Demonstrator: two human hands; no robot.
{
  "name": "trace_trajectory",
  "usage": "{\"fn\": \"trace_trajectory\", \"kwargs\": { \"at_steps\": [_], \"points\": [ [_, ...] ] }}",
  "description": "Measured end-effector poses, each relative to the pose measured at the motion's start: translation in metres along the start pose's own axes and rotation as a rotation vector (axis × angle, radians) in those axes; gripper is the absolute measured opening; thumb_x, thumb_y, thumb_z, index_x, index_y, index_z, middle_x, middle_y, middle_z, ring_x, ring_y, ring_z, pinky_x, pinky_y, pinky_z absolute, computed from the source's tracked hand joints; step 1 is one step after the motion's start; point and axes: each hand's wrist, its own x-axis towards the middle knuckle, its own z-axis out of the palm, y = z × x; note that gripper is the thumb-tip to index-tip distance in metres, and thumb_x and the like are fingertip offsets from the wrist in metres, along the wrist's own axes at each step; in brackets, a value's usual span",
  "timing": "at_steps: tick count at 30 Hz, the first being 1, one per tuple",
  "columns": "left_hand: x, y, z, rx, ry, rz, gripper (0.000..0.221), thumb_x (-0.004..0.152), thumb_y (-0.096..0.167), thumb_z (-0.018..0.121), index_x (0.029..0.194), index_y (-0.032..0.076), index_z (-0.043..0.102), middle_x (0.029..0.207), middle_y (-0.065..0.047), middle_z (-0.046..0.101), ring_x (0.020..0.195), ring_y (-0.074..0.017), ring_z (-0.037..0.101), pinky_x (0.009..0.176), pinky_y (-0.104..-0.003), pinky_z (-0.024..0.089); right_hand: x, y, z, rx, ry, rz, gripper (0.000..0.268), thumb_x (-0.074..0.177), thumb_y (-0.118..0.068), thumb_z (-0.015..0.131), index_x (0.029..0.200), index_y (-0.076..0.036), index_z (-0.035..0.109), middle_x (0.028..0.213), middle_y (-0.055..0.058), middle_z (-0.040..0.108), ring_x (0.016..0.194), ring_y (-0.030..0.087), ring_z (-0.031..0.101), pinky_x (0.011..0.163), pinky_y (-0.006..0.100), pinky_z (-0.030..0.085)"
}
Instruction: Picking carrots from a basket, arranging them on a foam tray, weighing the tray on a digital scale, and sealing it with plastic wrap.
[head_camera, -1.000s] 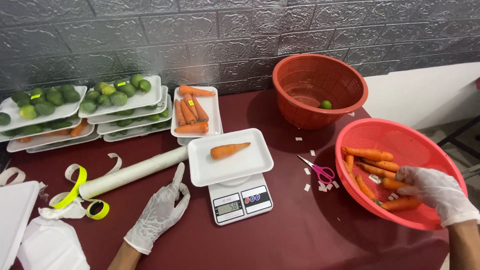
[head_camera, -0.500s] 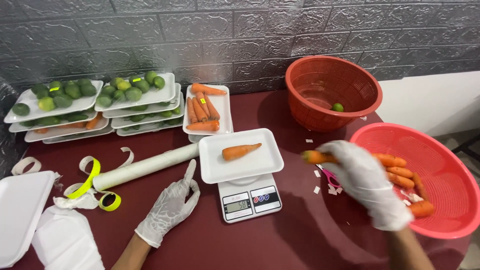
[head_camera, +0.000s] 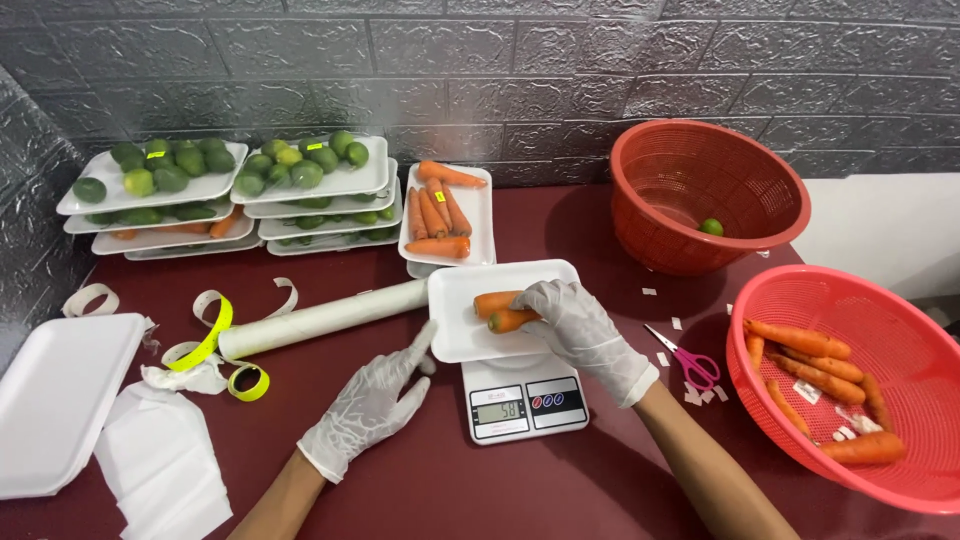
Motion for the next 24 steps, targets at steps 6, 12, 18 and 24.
{"fn": "trace_trajectory", "kwargs": {
  "at_steps": [6,12,18,24],
  "points": [
    [-0.001,-0.012,0.024,0.134,0.095,0.153,0.063,0.097,0.024,0.059,0.156,0.026,0.041,0.145,-0.001,0.054,0.084,-0.0265,0.066,0.082,-0.041,0.055,0.007,0.016,0.027,-0.107,0.107,-0.179,0.032,0.088,-0.003,0.056,0.116,-0.015,0.062,0.11,0.008,0.058,0.088,0.028,0.058,0.079,0.04,0.047],
    [0.0,-0.015,0.024,0.085,0.14,0.203,0.062,0.095,0.02,0.061,0.155,0.022,0.044,0.146,-0.003,0.054,0.109,-0.0262,0.067,0.09,-0.041,0.054,0.029,-0.079,-0.061,1.162,-0.007,0.476,0.048,0.091,-0.032,0.052,0.106,0.003,0.081,0.082,0.022,0.082,0.097,0.019,0.076,0.109,0.031,0.05],
    [0.001,-0.018,0.025,0.091,0.089,0.174,0.063,0.095,0.022,0.061,0.155,0.023,0.043,0.147,-0.003,0.053,0.103,-0.0269,0.067,0.089,-0.042,0.054,0.033,-0.074,-0.047,1.119,0.146,0.325,0.027,0.083,-0.004,0.055,0.077,0.002,0.08,0.094,0.012,0.084,0.112,0.016,0.075,0.11,0.028,0.053],
    [0.0,-0.013,0.021,0.079,0.092,0.17,0.064,0.095,0.021,0.061,0.156,0.027,0.042,0.145,-0.003,0.053,0.105,-0.0283,0.067,0.089,-0.043,0.054,0.042,-0.105,-0.084,1.314,0.031,0.731,0.044,0.083,-0.015,0.058,0.112,0.011,0.078,0.08,0.029,0.076,0.088,0.027,0.075,0.096,0.031,0.058]
  ]
}}
